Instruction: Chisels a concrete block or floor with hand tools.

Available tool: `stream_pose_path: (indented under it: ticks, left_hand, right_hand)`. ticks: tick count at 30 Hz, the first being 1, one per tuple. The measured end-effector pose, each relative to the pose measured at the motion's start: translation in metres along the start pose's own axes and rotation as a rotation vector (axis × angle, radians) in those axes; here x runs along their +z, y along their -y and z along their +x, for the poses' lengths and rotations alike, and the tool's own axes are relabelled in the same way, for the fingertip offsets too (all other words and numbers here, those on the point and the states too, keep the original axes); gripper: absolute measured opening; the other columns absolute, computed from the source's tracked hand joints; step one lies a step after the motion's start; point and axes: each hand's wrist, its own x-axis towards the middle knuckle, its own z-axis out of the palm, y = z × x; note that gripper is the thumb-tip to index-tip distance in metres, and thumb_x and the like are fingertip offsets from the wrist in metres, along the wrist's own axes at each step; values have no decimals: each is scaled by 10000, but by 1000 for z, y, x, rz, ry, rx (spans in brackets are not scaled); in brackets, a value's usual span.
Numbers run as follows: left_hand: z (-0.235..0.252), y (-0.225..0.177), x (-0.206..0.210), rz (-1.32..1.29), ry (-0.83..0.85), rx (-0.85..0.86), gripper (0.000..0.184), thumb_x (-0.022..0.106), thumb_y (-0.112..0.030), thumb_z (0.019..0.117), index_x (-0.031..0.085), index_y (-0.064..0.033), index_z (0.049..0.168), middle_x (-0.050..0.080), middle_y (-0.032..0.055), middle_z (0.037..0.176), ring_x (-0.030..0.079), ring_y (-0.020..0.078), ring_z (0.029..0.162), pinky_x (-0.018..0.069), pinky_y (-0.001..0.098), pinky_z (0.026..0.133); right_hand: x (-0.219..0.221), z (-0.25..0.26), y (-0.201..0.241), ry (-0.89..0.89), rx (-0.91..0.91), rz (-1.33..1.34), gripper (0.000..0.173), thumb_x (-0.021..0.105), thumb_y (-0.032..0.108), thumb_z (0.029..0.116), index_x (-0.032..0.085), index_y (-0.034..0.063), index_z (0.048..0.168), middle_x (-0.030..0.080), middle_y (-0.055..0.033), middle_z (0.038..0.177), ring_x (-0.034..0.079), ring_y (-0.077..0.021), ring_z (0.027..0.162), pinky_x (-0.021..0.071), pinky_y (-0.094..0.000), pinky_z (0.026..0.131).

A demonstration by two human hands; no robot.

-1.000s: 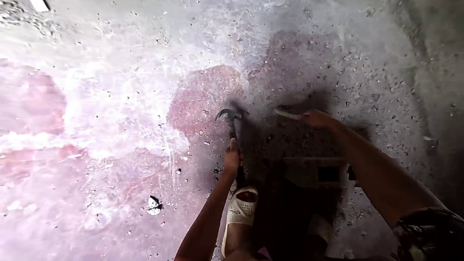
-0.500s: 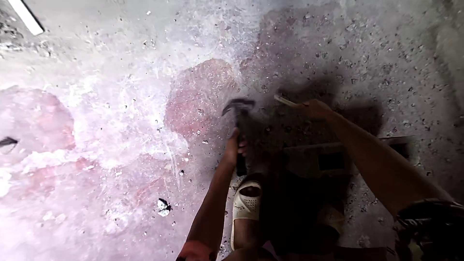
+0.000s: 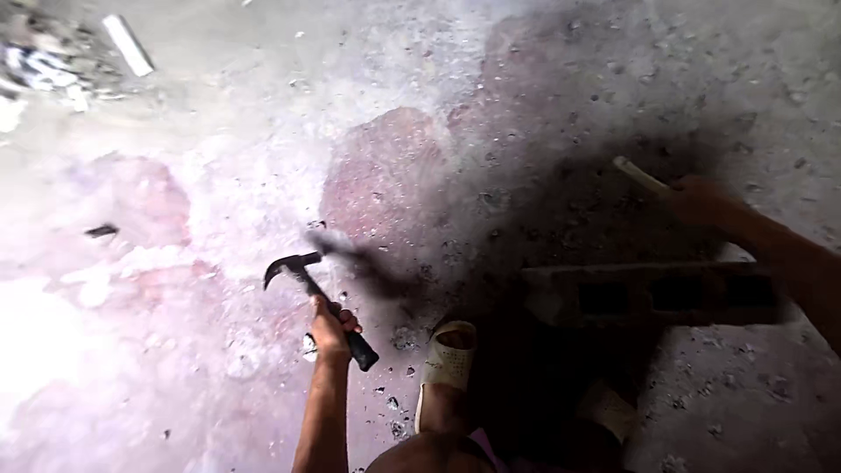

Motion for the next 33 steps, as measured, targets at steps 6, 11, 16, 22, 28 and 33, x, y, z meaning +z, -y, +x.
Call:
stream_pose_path:
  ticks: [6,11,16,22,28,33]
  left_hand:
    - [-60,18,10,199,249,82,498,226,-429,1141,491,-69,922,398,-29,484,409,90,328,444,276,323]
    - [-78,8,42,368,383,304,408,288,-362,1138,506,-45,1003,433,-26,519,451,92,374,481,264,387]
    - [-80,-17,56,551,377,636,482,332,-529,1082,536,-93,1049,459,-37,544,483,104,404,497,308,420]
    - [-46,8,81,915,296,767,603,290,-552,1092,533,-21,1240,552,116,632,584,277,513,523,485,506]
    - [-60,-10,91,736,365,486,649,243,-648,1062,541,-71,1040,471,53,564,506,193,409,511,389,419]
    - [-53,23,83,438,365,922,556,300,-550,1087,514,-37,1104,449,32,563,466,157,412,443,351,395]
  right_hand:
    - [89,-12,170,225,-543,56,403,430,313,1122,599,32,1356,666,-268,1185,653,-444,1085,484,-666,933]
    - [140,-6,243,183,-637,49,448,393,360,1115,611,142,1441,671,-186,1328,620,-388,1261,450,-649,1049]
    - [141,-10,262,147,-614,-149,434,394,359,1111,600,212,1464,691,-177,1297,642,-405,1222,480,-663,982]
    - [143,-18,266,102,-642,-243,409,411,312,1103,605,204,1445,713,-191,1221,664,-413,1163,495,-641,950]
    - [140,-17,266,110,-621,-227,424,408,328,1110,586,210,1476,707,-194,1244,653,-418,1186,490,-642,972]
    - [139,-16,271,102,-644,-261,394,419,309,1099,635,191,1407,718,-188,1202,664,-410,1162,495,-641,960]
